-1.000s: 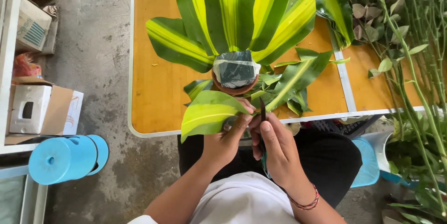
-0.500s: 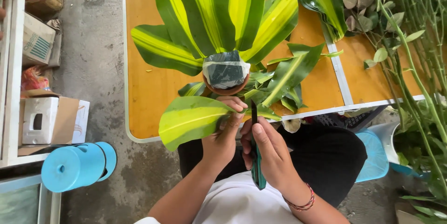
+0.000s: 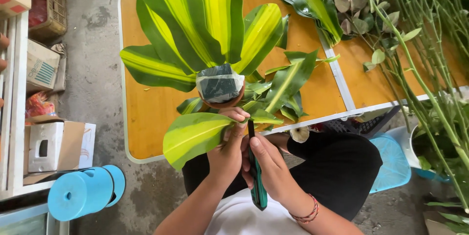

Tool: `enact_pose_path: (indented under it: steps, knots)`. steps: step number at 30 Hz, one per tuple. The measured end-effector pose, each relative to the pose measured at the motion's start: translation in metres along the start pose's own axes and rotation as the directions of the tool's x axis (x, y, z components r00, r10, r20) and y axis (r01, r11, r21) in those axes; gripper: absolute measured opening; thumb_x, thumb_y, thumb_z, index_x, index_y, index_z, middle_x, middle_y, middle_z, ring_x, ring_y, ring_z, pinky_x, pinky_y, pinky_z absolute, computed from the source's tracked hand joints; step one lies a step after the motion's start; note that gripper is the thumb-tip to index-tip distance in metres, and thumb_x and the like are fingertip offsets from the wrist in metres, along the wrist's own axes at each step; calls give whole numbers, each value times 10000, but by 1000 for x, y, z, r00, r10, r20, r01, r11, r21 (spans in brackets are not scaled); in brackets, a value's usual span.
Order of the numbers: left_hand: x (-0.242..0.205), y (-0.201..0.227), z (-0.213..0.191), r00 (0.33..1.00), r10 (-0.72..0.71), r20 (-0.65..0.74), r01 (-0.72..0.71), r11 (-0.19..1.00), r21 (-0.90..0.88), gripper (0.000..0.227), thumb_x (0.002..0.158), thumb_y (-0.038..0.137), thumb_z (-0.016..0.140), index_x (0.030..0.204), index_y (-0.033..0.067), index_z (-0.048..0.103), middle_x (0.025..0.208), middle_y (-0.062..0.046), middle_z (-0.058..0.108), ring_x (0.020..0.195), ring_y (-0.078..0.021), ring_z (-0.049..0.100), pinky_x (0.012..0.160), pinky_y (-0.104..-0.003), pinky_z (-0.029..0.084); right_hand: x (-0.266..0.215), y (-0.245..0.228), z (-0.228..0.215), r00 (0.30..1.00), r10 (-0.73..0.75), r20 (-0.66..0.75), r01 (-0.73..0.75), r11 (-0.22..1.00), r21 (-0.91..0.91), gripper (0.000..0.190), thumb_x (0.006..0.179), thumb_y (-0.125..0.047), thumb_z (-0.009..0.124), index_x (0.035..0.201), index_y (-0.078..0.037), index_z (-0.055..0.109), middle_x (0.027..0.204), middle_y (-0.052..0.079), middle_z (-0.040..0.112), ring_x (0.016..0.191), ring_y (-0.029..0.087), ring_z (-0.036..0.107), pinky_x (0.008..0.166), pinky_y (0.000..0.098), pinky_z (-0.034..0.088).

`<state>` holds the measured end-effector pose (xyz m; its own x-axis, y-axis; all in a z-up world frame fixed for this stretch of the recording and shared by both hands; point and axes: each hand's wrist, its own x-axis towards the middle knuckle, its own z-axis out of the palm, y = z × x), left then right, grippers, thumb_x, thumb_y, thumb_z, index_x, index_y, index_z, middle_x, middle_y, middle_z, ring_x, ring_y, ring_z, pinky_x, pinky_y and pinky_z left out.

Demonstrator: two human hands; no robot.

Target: The person trims the edges of large variegated leaves using a utility knife. They hold the leaves in one hand and carefully cut the tips and sides with the other, placing the trimmed pieces on the table.

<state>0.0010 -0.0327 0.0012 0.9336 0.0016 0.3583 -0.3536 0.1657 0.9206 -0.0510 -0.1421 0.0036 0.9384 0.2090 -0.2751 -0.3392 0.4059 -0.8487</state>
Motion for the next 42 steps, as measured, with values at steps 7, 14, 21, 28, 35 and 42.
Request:
enact_pose_path:
  steps: [7,14,21,28,35,42]
  knots:
    - [4,7,-3,1000,9,7,-10,998,69,71,1048,153,590,1011,94,602,1073,-66,651,1075,-194,658,1024,-341,522,-5,-10,-12,992,95,84,-99,994,46,447,1027,-432,466,982,4,552,704,137,459,444,173,396,350,242,371]
    - [2,8,-26,992,-124,-18,125,955,268,201,959,264,693,992,73,748,1045,-37,758,1045,-213,732,992,-360,567,-10,-21,-26,714,-698,-53,419,487,-767,330,859,-218,808,1128,-112,649,997,80,571,684,124,625,512,216,507]
    - [-5,3,-15,957,-239,161,239,971,21,329,856,223,809,1078,-7,730,1061,-138,785,1038,-281,767,972,-430,629,3,-20,-29,795,-606,-3,467,615,-635,67,877,-18,724,927,-62,717,907,65,748,831,209,710,748,331,566]
    - [-11,-1,-18,982,-185,-27,187,974,131,216,842,238,824,931,52,761,903,-65,793,874,-221,772,808,-362,633,4,-12,-32,763,-632,132,543,517,-662,177,898,67,665,1007,-58,726,981,86,725,823,214,721,681,299,599]
    - [2,9,-25,947,-227,-226,267,949,167,232,806,228,840,910,41,749,894,-69,795,864,-221,779,792,-364,635,2,-10,-27,717,-662,219,610,443,-658,377,805,198,551,1025,-72,696,1149,95,751,1026,235,772,657,251,595]
    - [14,17,-23,947,-220,-232,241,969,63,266,812,205,843,1000,55,730,1005,-71,784,984,-231,769,889,-363,643,1,-17,-19,730,-666,155,582,486,-651,140,917,40,686,1006,-67,697,1140,118,772,805,151,752,574,214,533]
